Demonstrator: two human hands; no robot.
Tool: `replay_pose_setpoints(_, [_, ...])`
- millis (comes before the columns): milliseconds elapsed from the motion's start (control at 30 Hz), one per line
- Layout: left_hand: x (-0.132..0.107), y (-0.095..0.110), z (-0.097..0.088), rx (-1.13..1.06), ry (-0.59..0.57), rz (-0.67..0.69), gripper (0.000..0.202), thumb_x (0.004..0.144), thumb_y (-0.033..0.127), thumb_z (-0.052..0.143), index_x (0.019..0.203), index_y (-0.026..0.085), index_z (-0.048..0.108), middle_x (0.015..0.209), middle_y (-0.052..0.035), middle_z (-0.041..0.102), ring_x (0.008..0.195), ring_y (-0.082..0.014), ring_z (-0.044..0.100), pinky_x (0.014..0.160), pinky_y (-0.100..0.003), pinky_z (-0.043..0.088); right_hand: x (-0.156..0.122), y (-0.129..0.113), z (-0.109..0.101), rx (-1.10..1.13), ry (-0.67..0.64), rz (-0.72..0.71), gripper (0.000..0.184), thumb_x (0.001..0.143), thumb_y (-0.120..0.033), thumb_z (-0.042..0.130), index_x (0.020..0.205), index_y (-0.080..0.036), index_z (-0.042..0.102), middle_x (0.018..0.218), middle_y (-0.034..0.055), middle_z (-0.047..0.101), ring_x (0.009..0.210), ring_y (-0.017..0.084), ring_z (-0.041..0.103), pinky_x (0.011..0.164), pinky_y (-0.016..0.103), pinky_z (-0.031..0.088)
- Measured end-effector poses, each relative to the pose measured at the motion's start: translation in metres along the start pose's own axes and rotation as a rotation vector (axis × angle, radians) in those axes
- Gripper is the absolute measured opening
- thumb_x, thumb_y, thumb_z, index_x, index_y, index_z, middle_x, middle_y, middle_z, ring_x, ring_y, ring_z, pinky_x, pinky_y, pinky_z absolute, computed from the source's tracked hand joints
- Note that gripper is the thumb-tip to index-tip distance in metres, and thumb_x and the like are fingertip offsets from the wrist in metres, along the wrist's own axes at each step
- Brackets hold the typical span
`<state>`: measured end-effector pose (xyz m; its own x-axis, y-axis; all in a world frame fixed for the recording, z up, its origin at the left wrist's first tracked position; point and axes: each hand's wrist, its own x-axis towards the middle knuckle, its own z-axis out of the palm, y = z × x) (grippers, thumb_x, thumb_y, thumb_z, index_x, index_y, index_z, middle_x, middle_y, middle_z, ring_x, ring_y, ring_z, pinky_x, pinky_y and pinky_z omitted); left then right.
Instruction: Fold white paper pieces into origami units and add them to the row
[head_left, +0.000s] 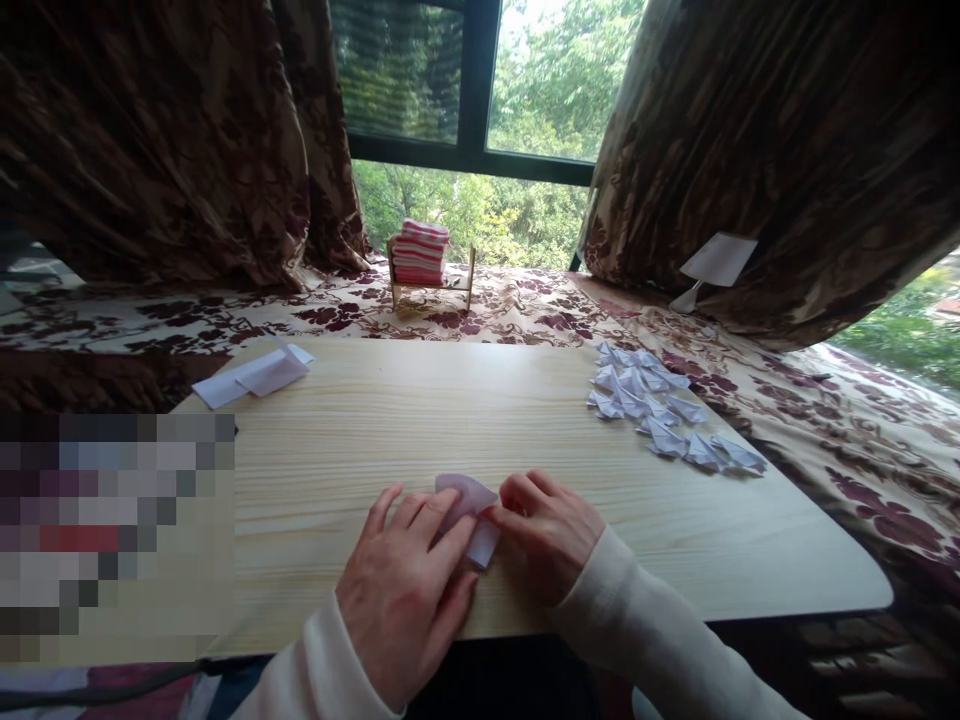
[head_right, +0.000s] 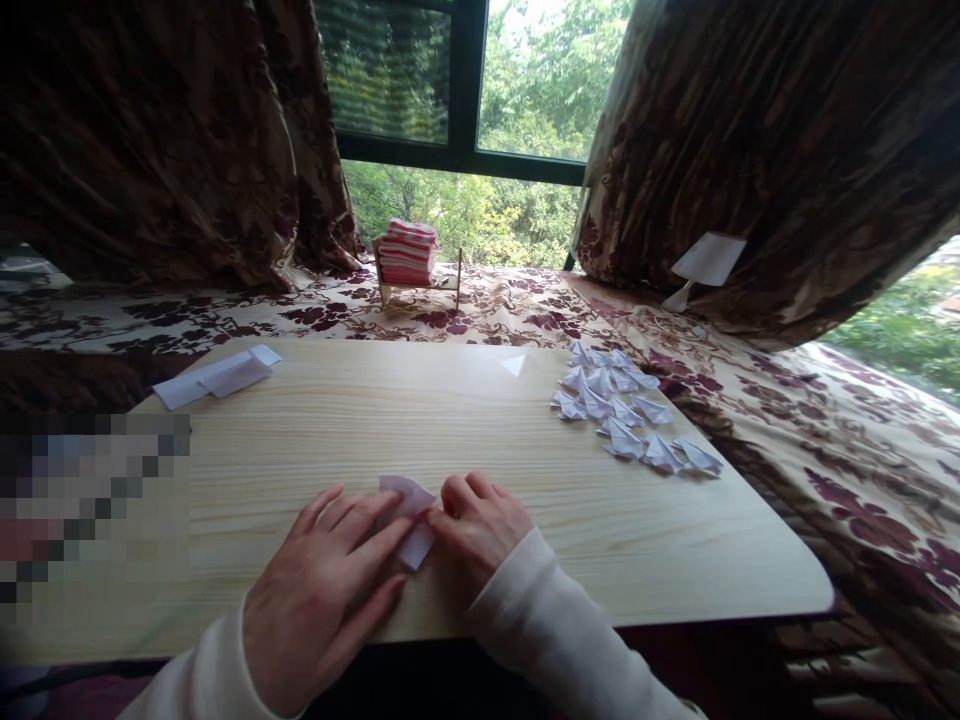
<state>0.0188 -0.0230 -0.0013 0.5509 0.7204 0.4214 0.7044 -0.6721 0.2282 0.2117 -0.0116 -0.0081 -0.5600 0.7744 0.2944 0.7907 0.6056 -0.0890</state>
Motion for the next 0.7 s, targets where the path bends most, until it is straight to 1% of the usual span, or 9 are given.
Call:
replay_pose_setpoints(67, [0.000, -0.010, -0.004, 0.034, 0.060, -0.063, 0.030, 0.080, 0.026, 0.047, 0.107, 0.020, 0.059, 0.112, -0.0087, 0.059, 0.104, -0.0254, 0.050, 0.096, -0.048, 0.029, 0.001, -0.001, 0.000, 0.021, 0.000, 0.024, 0.015, 0.071, -0.013, 0.055, 0.082, -0.020, 0.061, 0.079, 0.0049, 0.052, 0.071, 0.017, 0.042, 0.061, 0.028, 0.037])
replay_pose_setpoints(133, [0.003, -0.021, -0.006, 0.090, 0.127, -0.159, 0.026, 0.080, 0.027, 0.049, 0.099, 0.018, 0.062, 0.105, -0.0104, 0.061, 0.100, -0.0267, 0.051, 0.091, -0.047, 0.034, 0.001, -0.002, -0.001, 0.037, 0.003, 0.041, 0.015, 0.071, -0.012, 0.054, 0.081, -0.020, 0.062, 0.080, 0.0052, 0.052, 0.072, 0.018, 0.042, 0.060, 0.028, 0.036])
replay_pose_setpoints(233, [0.013, -0.032, -0.002, 0.085, 0.108, -0.265, 0.019, 0.077, 0.030, 0.052, 0.086, 0.018, 0.065, 0.096, -0.0088, 0.063, 0.095, -0.0270, 0.053, 0.084, -0.045, 0.039, -0.001, -0.001, 0.000, 0.044, 0.025, 0.058, 0.018, 0.070, -0.011, 0.053, 0.082, -0.021, 0.062, 0.081, 0.0053, 0.052, 0.072, 0.018, 0.041, 0.059, 0.028, 0.035])
replay_pose_setpoints(367, [0.031, -0.027, 0.008, -0.047, 0.053, -0.332, 0.008, 0.073, 0.024, 0.055, 0.073, 0.020, 0.062, 0.094, -0.0052, 0.064, 0.093, -0.0246, 0.053, 0.083, -0.043, 0.039, -0.002, -0.001, 0.003, 0.065, 0.023, 0.081, 0.020, 0.069, -0.010, 0.054, 0.083, -0.021, 0.063, 0.080, 0.0047, 0.051, 0.072, 0.018, 0.041, 0.060, 0.028, 0.036])
replay_pose_setpoints(433, [0.035, -0.023, 0.012, -0.090, 0.058, -0.340, 0.007, 0.073, 0.021, 0.054, 0.067, 0.020, 0.059, 0.089, -0.0038, 0.064, 0.091, -0.0232, 0.053, 0.083, -0.042, 0.039, -0.002, -0.001, 0.004, 0.087, 0.023, 0.099, 0.022, 0.067, -0.011, 0.056, 0.085, -0.022, 0.063, 0.081, 0.0046, 0.051, 0.073, 0.018, 0.041, 0.061, 0.028, 0.036])
replay_pose_setpoints(533, [0.035, -0.018, 0.014, -0.123, 0.075, -0.298, 0.008, 0.074, 0.019, 0.053, 0.068, 0.020, 0.058, 0.080, -0.0026, 0.064, 0.086, -0.0212, 0.053, 0.082, -0.040, 0.039, -0.002, -0.001, 0.008, 0.108, 0.071, 0.109, 0.024, 0.066, -0.012, 0.057, 0.086, -0.022, 0.064, 0.079, 0.0044, 0.050, 0.073, 0.018, 0.040, 0.062, 0.028, 0.036])
replay_pose_setpoints(600, [0.031, -0.015, 0.013, -0.084, 0.080, -0.241, 0.010, 0.075, 0.019, 0.051, 0.071, 0.020, 0.060, 0.081, -0.0031, 0.064, 0.086, -0.0213, 0.053, 0.084, -0.041, 0.038, -0.003, -0.001, 0.010, 0.112, 0.103, 0.105, 0.023, 0.066, -0.011, 0.057, 0.085, -0.022, 0.065, 0.078, 0.0043, 0.050, 0.071, 0.018, 0.040, 0.061, 0.028, 0.036])
replay_pose_setpoints(700, [0.024, -0.011, 0.008, 0.018, 0.077, -0.161, 0.016, 0.079, 0.020, 0.047, 0.073, 0.022, 0.063, 0.082, -0.0038, 0.063, 0.085, -0.0220, 0.052, 0.090, -0.046, 0.033, -0.002, -0.001, 0.010, 0.112, 0.129, 0.090, 0.021, 0.068, -0.011, 0.057, 0.084, -0.022, 0.065, 0.076, 0.0042, 0.050, 0.070, 0.018, 0.040, 0.059, 0.028, 0.035])
